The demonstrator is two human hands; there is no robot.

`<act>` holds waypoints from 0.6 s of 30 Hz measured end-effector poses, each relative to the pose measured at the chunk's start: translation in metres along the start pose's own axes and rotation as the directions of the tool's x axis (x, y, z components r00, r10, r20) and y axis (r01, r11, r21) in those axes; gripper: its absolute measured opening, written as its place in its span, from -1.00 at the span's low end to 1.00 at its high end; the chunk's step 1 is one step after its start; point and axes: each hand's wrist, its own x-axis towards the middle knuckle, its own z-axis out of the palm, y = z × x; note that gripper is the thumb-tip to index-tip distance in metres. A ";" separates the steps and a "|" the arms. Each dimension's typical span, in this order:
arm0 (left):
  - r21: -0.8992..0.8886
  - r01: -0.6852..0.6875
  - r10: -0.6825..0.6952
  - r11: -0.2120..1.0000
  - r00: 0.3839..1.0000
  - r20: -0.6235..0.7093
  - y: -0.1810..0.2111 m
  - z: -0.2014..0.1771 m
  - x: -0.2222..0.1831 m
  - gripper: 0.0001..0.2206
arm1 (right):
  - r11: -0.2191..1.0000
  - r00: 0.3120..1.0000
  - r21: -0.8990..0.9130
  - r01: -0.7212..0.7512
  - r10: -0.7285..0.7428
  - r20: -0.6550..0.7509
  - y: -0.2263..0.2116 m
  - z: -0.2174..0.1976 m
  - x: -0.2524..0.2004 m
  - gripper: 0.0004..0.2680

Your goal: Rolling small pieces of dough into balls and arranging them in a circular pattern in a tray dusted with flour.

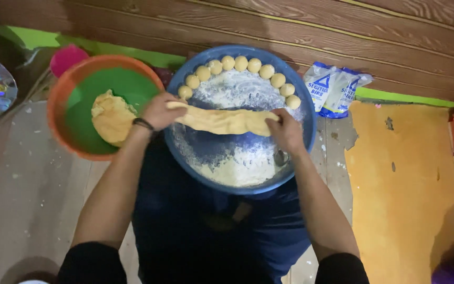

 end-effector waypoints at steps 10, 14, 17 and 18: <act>0.183 -0.035 0.073 0.982 0.977 -0.203 0.036 0.040 -0.011 -0.63 | 0.975 0.988 -0.167 0.149 -0.142 0.052 -0.007 0.060 0.017 -0.75; 0.278 -0.411 0.488 0.868 0.807 -0.332 0.094 0.120 -0.014 -0.57 | 0.920 0.987 0.378 0.108 -0.145 0.072 -0.049 0.018 -0.023 -0.54; 0.200 -0.602 0.635 0.773 0.727 -0.261 0.130 0.166 -0.033 -0.50 | 0.765 0.987 0.643 -0.042 -0.070 0.147 -0.031 0.023 -0.010 -0.48; 0.070 -0.646 0.644 0.760 0.733 -0.220 0.142 0.178 -0.041 -0.47 | 0.764 0.994 0.645 -0.018 -0.054 0.092 -0.016 0.030 0.003 -0.56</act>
